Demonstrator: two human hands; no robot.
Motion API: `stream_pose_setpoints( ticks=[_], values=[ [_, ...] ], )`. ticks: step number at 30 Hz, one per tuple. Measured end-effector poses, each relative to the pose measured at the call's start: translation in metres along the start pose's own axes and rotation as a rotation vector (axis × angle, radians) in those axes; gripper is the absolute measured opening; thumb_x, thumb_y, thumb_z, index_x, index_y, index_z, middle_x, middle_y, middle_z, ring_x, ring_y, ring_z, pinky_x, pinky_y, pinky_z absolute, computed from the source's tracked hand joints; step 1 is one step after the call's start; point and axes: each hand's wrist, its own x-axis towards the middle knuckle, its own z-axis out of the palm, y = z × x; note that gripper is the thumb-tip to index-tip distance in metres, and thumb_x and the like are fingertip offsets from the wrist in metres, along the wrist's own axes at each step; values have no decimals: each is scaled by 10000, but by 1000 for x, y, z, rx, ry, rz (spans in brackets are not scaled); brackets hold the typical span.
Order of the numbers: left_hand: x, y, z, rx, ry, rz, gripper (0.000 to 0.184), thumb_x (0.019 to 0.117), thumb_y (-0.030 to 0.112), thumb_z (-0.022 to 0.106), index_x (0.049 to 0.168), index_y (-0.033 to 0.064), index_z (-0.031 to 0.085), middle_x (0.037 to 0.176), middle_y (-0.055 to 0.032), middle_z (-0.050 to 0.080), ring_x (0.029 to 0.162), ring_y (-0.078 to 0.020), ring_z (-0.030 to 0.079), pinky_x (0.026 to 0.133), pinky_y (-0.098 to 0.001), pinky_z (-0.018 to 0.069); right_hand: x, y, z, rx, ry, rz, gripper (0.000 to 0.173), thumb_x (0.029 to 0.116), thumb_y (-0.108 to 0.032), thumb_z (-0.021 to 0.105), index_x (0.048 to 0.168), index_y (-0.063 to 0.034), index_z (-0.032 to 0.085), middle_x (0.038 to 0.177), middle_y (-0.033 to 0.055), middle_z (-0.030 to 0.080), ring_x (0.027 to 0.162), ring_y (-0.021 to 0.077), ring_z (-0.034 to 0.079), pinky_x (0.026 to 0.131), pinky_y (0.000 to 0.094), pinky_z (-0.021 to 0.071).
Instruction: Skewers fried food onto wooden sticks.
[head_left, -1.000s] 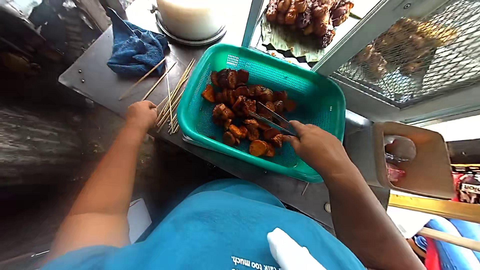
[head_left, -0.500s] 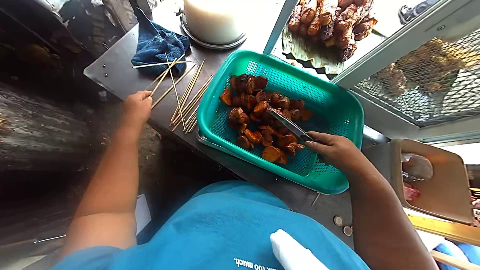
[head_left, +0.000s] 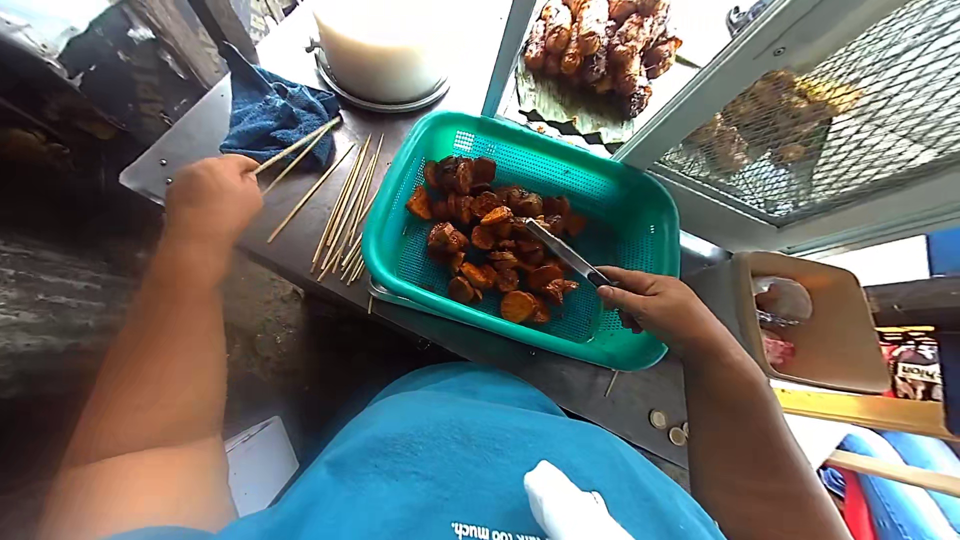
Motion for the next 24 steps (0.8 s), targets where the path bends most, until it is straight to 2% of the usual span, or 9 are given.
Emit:
stream_pose_setpoints(
  ticks=[1, 2, 3, 4, 6, 8, 13, 17, 24],
  values=[
    [-7, 2, 0, -150, 24, 22, 376, 1077, 218, 428, 1326, 35, 641, 1209, -289, 657, 1124, -487, 624, 950, -717, 433, -3, 0, -1, -150, 34, -40, 356, 1064, -235, 593, 1404, -137, 639, 971, 127, 716, 755, 232, 638, 696, 458, 529],
    [-15, 5, 2, -274, 24, 52, 367, 1069, 248, 447, 1315, 62, 646, 1135, -244, 674, 988, -411, 654, 872, -651, 484, -7, -1, -2, -290, 56, -66, 385, 1063, -235, 595, 1427, -114, 617, 1127, 203, 721, 990, 361, 693, 866, 614, 524],
    [-26, 13, 4, -363, -24, 86, 359, 1070, 261, 459, 1318, 76, 641, 1104, -221, 677, 917, -363, 657, 829, -609, 507, -10, 0, -1, -404, 81, -85, 402, 1059, -231, 601, 1439, -99, 605, 1188, 243, 700, 1097, 434, 673, 917, 683, 491],
    [-39, 24, 8, -417, -95, 128, 348, 1075, 253, 469, 1319, 76, 641, 1077, -209, 680, 873, -332, 658, 800, -582, 523, -13, 3, 0, -497, 107, -98, 409, 1054, -234, 609, 1441, -101, 603, 1190, 253, 690, 1103, 458, 666, 896, 696, 492],
    [-66, 47, 20, -488, -232, 223, 291, 1068, 204, 505, 1272, 95, 679, 949, -131, 693, 741, -220, 641, 698, -465, 549, -21, 8, -2, -571, 137, -124, 414, 1047, -238, 622, 1439, -108, 606, 1155, 241, 694, 1049, 450, 680, 845, 677, 518],
    [-90, 67, 32, -522, -352, 322, 253, 1069, 152, 509, 1225, 96, 700, 864, -79, 704, 664, -169, 627, 631, -396, 549, -30, 13, -9, -502, 152, -200, 409, 1036, -207, 643, 1427, -94, 616, 1118, 232, 705, 1003, 433, 691, 837, 672, 522],
    [-116, 95, 46, -613, -473, 359, 221, 1063, 127, 531, 1159, 122, 729, 790, 6, 656, 593, -62, 528, 543, -234, 434, -45, 35, -23, -234, 163, -325, 401, 996, -148, 676, 1395, -124, 652, 1102, 149, 720, 925, 279, 679, 811, 567, 531],
    [-121, 99, 49, -582, -487, 344, 225, 1060, 163, 561, 1164, 149, 760, 812, 13, 673, 658, -59, 554, 619, -262, 466, -56, 46, -29, -178, 190, -328, 404, 990, -170, 658, 1391, -125, 656, 1145, 134, 720, 937, 225, 669, 820, 503, 529],
    [-126, 105, 48, -532, -490, 394, 229, 1054, 146, 565, 1154, 170, 770, 880, 20, 700, 694, -53, 576, 654, -274, 484, -65, 55, -33, -188, 239, -386, 413, 975, -212, 661, 1379, -123, 663, 1067, 92, 720, 893, 154, 655, 799, 399, 538]
  ],
)
